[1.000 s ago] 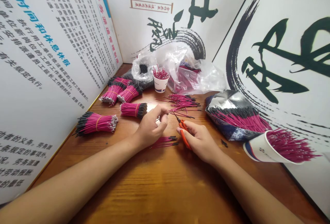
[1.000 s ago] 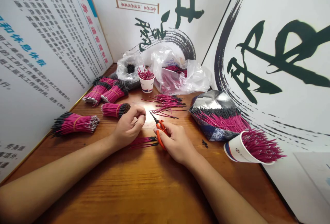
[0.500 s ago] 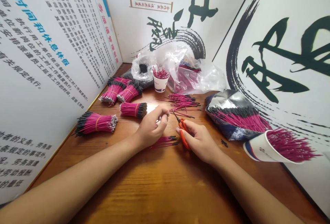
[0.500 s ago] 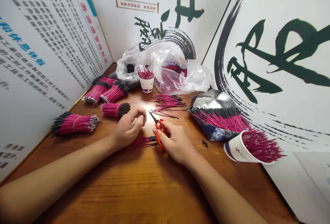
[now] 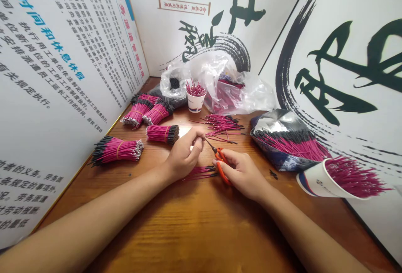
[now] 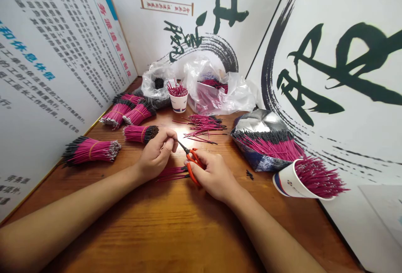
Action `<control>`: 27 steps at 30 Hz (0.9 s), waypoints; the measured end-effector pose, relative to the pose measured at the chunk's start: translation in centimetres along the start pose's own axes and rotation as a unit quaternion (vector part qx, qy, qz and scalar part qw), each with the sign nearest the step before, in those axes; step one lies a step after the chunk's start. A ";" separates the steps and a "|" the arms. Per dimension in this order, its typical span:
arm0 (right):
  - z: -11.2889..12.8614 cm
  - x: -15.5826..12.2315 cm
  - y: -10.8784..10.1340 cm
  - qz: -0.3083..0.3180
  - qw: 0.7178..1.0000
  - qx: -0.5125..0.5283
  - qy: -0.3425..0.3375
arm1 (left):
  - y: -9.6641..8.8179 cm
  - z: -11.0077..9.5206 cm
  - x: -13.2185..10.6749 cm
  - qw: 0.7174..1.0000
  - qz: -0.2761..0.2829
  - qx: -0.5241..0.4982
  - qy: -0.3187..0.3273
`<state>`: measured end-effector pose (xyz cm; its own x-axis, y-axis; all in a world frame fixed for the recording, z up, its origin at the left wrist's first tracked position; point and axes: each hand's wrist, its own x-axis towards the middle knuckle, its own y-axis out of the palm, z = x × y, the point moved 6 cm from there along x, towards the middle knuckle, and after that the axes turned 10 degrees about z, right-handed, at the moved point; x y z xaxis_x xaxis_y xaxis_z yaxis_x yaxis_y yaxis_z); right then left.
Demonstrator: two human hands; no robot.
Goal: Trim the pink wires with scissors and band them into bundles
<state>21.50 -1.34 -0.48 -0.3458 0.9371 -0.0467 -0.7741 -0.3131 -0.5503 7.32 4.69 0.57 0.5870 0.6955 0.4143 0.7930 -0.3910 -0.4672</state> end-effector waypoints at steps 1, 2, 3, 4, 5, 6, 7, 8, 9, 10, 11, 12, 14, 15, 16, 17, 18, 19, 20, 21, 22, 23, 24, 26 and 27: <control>0.0 0.0 0.0 0.000 1.000 -0.002 -0.001 | 0.0 0.0 0.0 1.000 0.001 0.000 0.001; 0.0 0.0 0.0 0.000 1.000 -0.002 -0.001 | 0.0 0.0 0.0 1.000 0.001 -0.002 0.002; 0.0 0.0 0.0 -0.001 1.000 -0.002 0.000 | 0.0 0.0 0.0 1.000 0.000 -0.005 0.003; 0.0 0.0 0.0 -0.001 1.000 -0.001 0.000 | 0.0 0.0 0.0 1.000 0.000 -0.008 0.004; -0.1 0.0 0.0 -0.001 1.000 0.000 0.000 | 0.0 0.1 0.0 1.000 -0.001 -0.012 0.005; -0.1 0.0 0.0 -0.001 1.000 0.001 0.001 | 0.0 0.1 0.0 1.000 -0.002 -0.014 0.005; -0.1 0.0 0.0 -0.001 1.000 0.003 0.001 | 0.0 0.1 -0.1 1.000 -0.003 -0.016 0.005; -0.1 0.0 0.0 0.000 1.000 0.005 0.002 | 0.0 0.1 -0.1 1.000 -0.003 -0.015 0.005; -0.1 0.0 0.0 0.001 1.000 0.006 0.002 | 0.0 0.1 -0.1 1.000 -0.004 -0.012 0.005; -0.1 0.0 0.0 0.001 1.000 0.005 0.003 | 0.0 0.1 -0.1 1.000 -0.006 -0.009 0.006; -0.1 0.0 0.0 0.000 1.000 0.004 0.003 | -0.1 0.1 -0.1 1.000 -0.008 -0.005 0.008; -0.1 0.0 0.0 0.000 1.000 0.002 0.003 | -0.1 0.1 -0.1 1.000 -0.010 -0.001 0.009; -0.2 0.0 0.0 0.000 1.000 0.003 0.003 | -0.2 0.0 0.0 1.000 -0.013 0.003 0.011; -0.2 0.0 0.1 0.001 1.000 0.005 0.003 | -0.2 0.0 0.0 1.000 -0.014 0.004 0.012; -0.2 0.0 0.1 0.002 1.000 0.007 0.002 | -0.2 -0.1 0.0 1.000 -0.013 0.005 0.013; -0.2 0.0 0.1 0.003 1.000 0.009 0.001 | -0.2 -0.1 0.0 1.000 -0.013 0.006 0.014; -0.3 0.0 0.1 0.004 1.000 0.009 0.000 | -0.2 -0.1 0.1 1.000 -0.013 0.007 0.015; -0.3 0.0 0.1 0.005 1.000 0.010 -0.001 | -0.2 -0.1 0.1 1.000 -0.013 0.008 0.015; -0.4 0.0 0.1 0.005 1.000 0.010 0.000 | -0.2 -0.1 0.1 1.000 -0.012 0.008 0.015; -0.4 0.0 0.1 0.004 1.000 0.010 0.000 | -0.1 -0.1 0.0 1.000 -0.012 0.007 0.015; -0.5 0.0 0.1 0.005 1.000 0.011 0.001 | -0.1 0.0 0.0 1.000 -0.011 0.005 0.015; -0.5 0.0 0.1 0.004 1.000 0.012 0.003 | -0.1 0.0 0.0 1.000 -0.011 0.003 0.014; -0.5 0.0 0.1 0.003 1.000 0.012 0.004 | -0.1 0.1 0.0 1.000 -0.011 0.001 0.014; -0.5 0.1 0.1 0.003 1.000 0.011 0.002 | -0.1 0.1 0.0 1.000 -0.013 -0.002 0.015; -0.5 0.1 0.2 0.003 1.000 0.010 0.001 | -0.1 0.1 0.0 1.000 -0.014 -0.001 0.016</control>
<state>21.64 -1.25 -1.02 -0.3500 0.9353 -0.0519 -0.7824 -0.3223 -0.5329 7.19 4.76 0.58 0.5693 0.6868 0.4518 0.8097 -0.3733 -0.4528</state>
